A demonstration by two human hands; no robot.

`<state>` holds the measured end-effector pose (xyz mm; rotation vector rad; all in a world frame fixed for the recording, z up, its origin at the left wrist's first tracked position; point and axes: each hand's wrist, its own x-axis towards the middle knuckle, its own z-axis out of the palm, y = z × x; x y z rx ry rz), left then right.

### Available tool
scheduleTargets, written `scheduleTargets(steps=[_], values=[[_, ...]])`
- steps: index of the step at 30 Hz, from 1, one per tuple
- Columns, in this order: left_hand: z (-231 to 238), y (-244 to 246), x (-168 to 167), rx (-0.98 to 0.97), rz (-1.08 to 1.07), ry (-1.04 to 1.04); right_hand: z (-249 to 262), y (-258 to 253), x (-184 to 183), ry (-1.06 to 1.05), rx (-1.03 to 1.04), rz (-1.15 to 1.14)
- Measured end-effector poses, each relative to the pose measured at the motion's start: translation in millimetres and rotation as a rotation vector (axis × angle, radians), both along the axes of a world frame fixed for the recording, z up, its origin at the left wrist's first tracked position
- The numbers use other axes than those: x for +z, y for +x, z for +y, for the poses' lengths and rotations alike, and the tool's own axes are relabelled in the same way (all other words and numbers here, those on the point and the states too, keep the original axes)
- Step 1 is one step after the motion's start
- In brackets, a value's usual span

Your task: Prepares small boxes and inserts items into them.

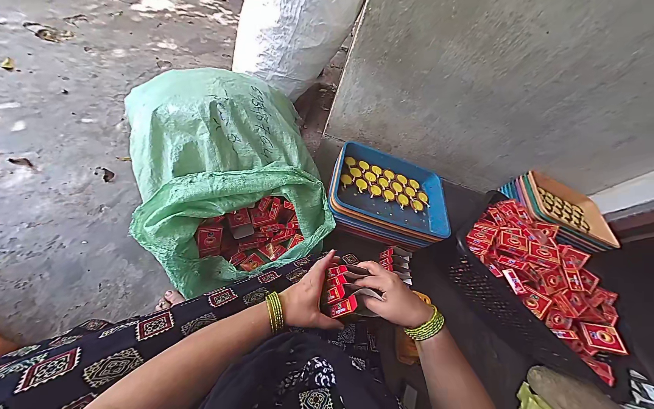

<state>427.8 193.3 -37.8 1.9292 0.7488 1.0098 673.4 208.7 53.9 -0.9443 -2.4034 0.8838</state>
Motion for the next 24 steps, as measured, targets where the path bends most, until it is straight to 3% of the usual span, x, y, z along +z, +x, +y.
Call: scheduleTargets(steps=[5,8,11,15,19,21,24], values=[[-5,6,-3,-0.037,-0.065,-0.075,-18,71,3,-0.062,-0.181,0.125],[0,2,-8,0.017,-0.084,-0.113,-37,112,4,-0.066,-0.347,-0.018],[6,0,-11,0.069,-0.092,-0.158,-50,139,-17,-0.165,-0.452,-0.257],[11,-3,-14,0.059,-0.071,-0.202,-58,146,-82,-0.364,-0.498,-0.540],[17,-13,-5,0.071,-0.026,-0.267,-61,149,-136,-0.302,-0.567,-0.692],[24,-24,6,0.117,0.003,-0.276,-59,149,-138,-0.264,-0.592,-0.785],[41,-53,24,0.318,0.092,-0.223,-53,146,-113,-0.220,-0.562,-0.851]])
